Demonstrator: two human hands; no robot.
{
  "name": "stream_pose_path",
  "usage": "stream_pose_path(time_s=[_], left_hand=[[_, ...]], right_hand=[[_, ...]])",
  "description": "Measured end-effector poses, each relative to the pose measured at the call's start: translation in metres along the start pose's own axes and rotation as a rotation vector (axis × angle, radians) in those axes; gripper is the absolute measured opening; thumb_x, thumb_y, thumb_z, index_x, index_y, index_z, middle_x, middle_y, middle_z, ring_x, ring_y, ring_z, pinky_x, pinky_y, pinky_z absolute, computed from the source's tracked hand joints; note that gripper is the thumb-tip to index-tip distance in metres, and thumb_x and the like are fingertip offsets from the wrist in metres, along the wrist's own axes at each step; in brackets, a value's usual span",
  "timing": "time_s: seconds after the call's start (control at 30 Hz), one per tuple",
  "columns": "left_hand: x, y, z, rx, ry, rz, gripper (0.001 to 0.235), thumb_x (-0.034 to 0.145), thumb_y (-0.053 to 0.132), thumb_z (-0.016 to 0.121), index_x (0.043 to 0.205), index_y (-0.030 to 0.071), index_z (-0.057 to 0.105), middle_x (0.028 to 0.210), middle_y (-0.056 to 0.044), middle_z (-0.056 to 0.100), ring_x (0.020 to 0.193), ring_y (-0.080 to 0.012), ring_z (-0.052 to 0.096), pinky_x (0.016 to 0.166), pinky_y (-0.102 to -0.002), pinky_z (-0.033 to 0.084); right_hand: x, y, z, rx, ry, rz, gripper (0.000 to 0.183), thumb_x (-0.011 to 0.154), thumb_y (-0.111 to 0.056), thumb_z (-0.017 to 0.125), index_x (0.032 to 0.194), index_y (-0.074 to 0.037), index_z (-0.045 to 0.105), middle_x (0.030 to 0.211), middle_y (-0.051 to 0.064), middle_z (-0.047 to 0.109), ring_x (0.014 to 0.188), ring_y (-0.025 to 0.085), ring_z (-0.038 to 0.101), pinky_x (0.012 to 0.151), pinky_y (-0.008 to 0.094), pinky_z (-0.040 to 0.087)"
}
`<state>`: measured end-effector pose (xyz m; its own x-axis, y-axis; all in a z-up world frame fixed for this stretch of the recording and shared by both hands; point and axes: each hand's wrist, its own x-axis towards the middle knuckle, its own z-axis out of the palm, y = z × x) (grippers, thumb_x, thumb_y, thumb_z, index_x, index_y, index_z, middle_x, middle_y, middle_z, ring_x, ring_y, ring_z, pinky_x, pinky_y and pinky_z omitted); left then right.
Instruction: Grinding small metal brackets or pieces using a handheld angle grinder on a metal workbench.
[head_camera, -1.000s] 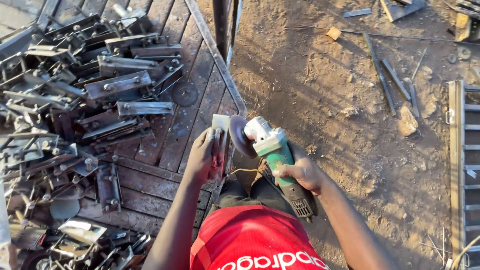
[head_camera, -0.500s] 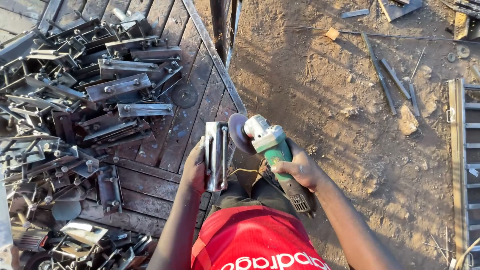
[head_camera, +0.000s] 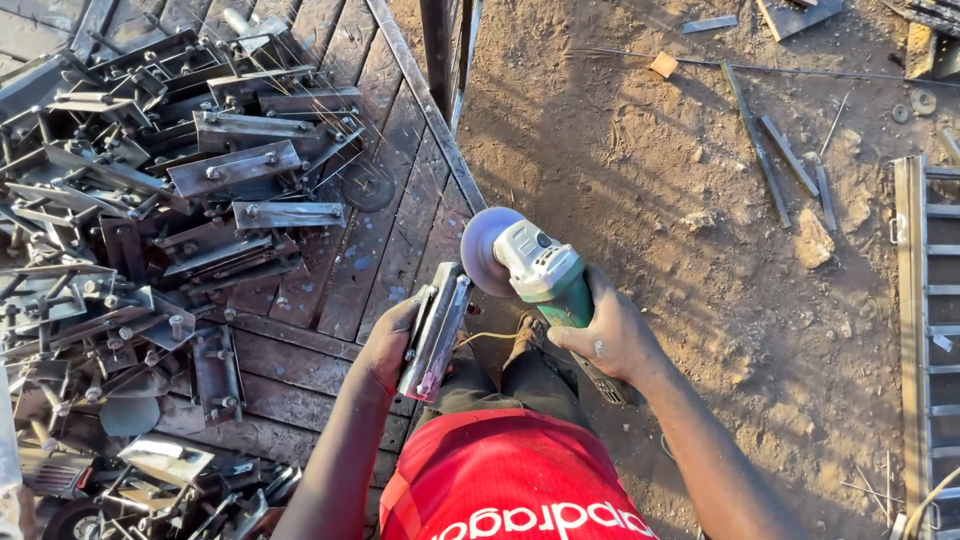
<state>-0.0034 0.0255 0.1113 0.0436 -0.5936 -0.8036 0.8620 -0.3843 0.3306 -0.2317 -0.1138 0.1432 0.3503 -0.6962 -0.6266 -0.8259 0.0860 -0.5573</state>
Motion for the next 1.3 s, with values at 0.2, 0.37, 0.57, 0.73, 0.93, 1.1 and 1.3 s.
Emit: stream_pose_path(time_s=[0.2,0.37,0.57,0.73,0.93,1.1,1.3], left_hand=[[0.039,-0.021,-0.023,0.028,-0.059,-0.064,0.03,0.094,0.028,0.073,0.088,0.0,0.064,0.059,-0.022,0.064,0.047,-0.0288,0.069,0.042,-0.041,0.059],[0.026,-0.018,-0.021,0.013,-0.058,-0.021,0.031,0.094,0.031,0.073,0.085,0.002,0.063,0.059,-0.022,0.064,0.048,-0.029,0.069,0.043,-0.04,0.059],[0.006,0.001,-0.028,-0.057,0.009,0.088,0.03,0.093,0.031,0.072,0.086,0.004,0.064,0.06,-0.022,0.064,0.047,-0.0297,0.069,0.043,-0.041,0.059],[0.027,-0.023,-0.084,0.115,0.272,0.259,0.033,0.102,0.031,0.059,0.087,0.002,0.067,0.061,-0.017,0.062,0.05,-0.0256,0.067,0.045,-0.036,0.055],[0.016,-0.052,-0.188,0.716,0.803,0.393,0.046,0.108,0.035,0.046,0.12,-0.002,0.072,0.114,-0.028,0.071,0.114,-0.0449,0.064,0.093,-0.058,0.05],[-0.032,-0.069,-0.29,0.699,1.053,0.456,0.05,0.112,0.039,0.044,0.082,0.003,0.06,0.073,-0.011,0.057,0.067,-0.025,0.051,0.061,-0.045,0.041],[-0.133,-0.044,-0.243,0.777,1.659,0.545,0.019,0.111,0.016,0.056,0.116,-0.002,0.054,0.121,-0.023,0.052,0.112,-0.0356,0.049,0.086,-0.052,0.049]], right_hand=[[-0.006,-0.014,-0.005,-0.063,-0.006,0.007,0.086,0.067,-0.036,0.086,0.14,-0.012,0.048,0.131,0.028,0.063,0.128,0.052,0.055,0.105,0.064,0.047],[-0.006,-0.015,-0.006,-0.142,-0.002,0.012,0.086,0.067,-0.038,0.087,0.14,-0.014,0.048,0.131,0.024,0.064,0.127,0.049,0.058,0.105,0.062,0.049],[0.0,0.015,-0.001,-0.144,0.026,0.045,0.089,0.066,-0.042,0.088,0.142,-0.018,0.048,0.131,0.02,0.066,0.127,0.045,0.059,0.106,0.059,0.05],[0.006,0.04,0.006,0.036,0.054,-0.004,0.094,0.064,-0.042,0.084,0.143,-0.01,0.045,0.136,0.031,0.06,0.132,0.054,0.051,0.107,0.067,0.044],[0.005,0.067,-0.004,0.411,0.222,-0.131,0.08,0.065,-0.018,0.088,0.133,-0.003,0.049,0.118,0.025,0.063,0.116,0.038,0.062,0.095,0.061,0.049],[0.011,0.091,-0.026,0.705,0.301,-0.054,0.061,0.069,-0.005,0.074,0.125,-0.004,0.051,0.089,0.019,0.064,0.063,0.032,0.065,0.051,0.045,0.054],[0.01,0.084,-0.051,0.766,0.371,0.056,0.056,0.075,-0.011,0.07,0.128,-0.011,0.052,0.095,0.013,0.067,0.07,0.027,0.065,0.064,0.043,0.057]])
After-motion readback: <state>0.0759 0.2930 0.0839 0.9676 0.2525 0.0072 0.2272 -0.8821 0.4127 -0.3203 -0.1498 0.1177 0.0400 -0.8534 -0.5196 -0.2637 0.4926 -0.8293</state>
